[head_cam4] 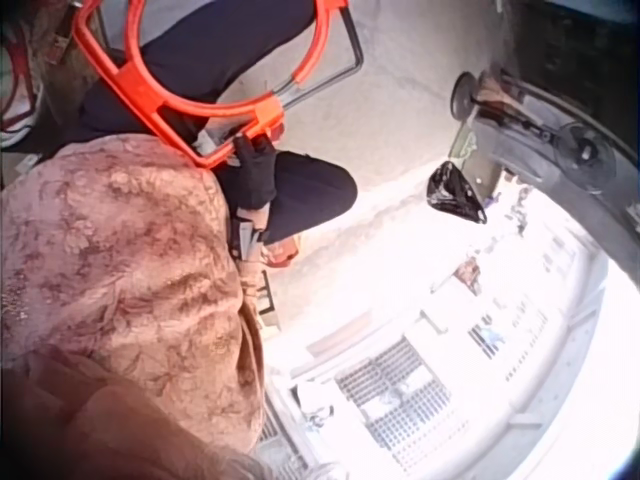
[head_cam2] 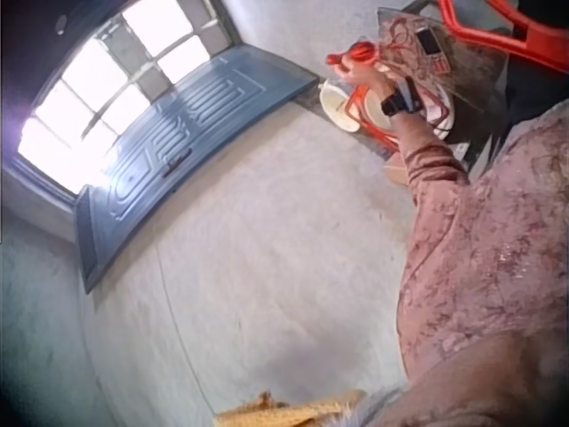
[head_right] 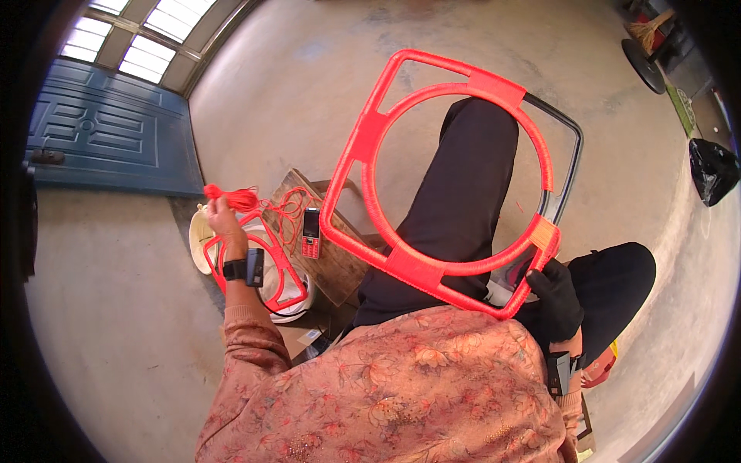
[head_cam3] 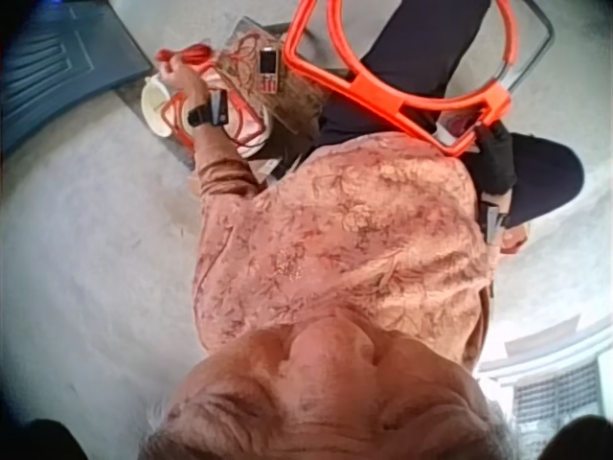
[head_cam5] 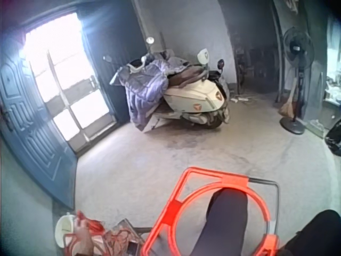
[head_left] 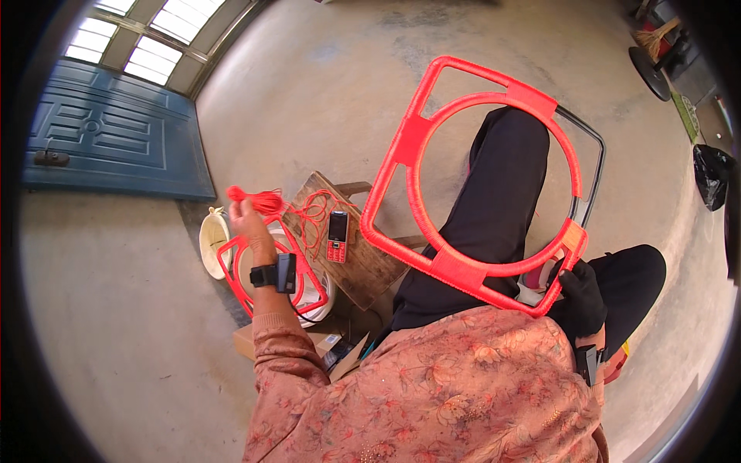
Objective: Wrapping a red plastic cord around a red chair frame to create a woven surface.
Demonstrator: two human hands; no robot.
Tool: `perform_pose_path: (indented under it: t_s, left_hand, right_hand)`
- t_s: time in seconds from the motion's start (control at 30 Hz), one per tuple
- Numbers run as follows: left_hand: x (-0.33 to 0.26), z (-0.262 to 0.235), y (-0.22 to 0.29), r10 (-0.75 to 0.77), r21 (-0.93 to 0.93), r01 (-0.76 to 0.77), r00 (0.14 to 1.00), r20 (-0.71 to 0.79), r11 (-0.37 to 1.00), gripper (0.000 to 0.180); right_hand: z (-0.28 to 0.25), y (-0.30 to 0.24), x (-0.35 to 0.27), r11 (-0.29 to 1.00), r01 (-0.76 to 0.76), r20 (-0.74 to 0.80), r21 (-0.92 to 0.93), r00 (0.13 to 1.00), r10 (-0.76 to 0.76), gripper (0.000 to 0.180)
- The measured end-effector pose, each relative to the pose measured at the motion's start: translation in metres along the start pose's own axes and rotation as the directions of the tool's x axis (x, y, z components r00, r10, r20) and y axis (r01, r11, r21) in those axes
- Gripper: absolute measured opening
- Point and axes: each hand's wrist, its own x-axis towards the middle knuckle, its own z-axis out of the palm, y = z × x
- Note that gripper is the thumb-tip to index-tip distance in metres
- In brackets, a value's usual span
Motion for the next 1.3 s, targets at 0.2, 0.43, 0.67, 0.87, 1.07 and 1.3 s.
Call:
perform_pose_path:
  t_s: [0.2,0.43,0.67,0.87,1.07,1.3]
  left_hand:
    - [-0.013,0.001,0.155,0.110,-0.511,-0.186,0.978,-0.175,0.839,0.029]
    - [-0.069,0.048,0.292,0.485,-0.815,-0.150,0.857,0.175,0.560,0.036]
    - [-0.214,0.147,0.311,0.461,-0.613,0.434,0.410,0.787,0.661,0.024]
    - [-0.323,0.187,0.281,0.229,-0.132,0.752,-0.026,0.973,0.645,0.028]
    - [-0.348,0.201,0.253,0.247,-0.143,0.697,-0.050,0.968,0.703,0.027]
    - [-0.364,0.199,0.251,0.363,-0.244,0.521,-0.140,0.921,0.818,0.025]
  right_hand:
    - [0.001,0.001,0.002,0.999,0.031,0.028,0.022,0.999,-0.031,0.021]
    - [-0.006,0.004,0.004,0.999,-0.003,-0.045,0.042,0.999,0.005,0.018]
    - [-0.009,0.013,-0.005,0.998,-0.011,-0.025,-0.055,1.000,0.010,0.026]
    - [-0.008,-0.003,-0.009,0.992,-0.008,-0.031,-0.123,1.000,0.004,0.034]
    - [-0.059,-0.009,-0.018,0.977,0.194,-0.600,0.088,0.793,-0.103,0.025]
    - [-0.013,-0.047,-0.006,0.798,0.278,-0.387,-0.534,0.759,-0.523,0.029]
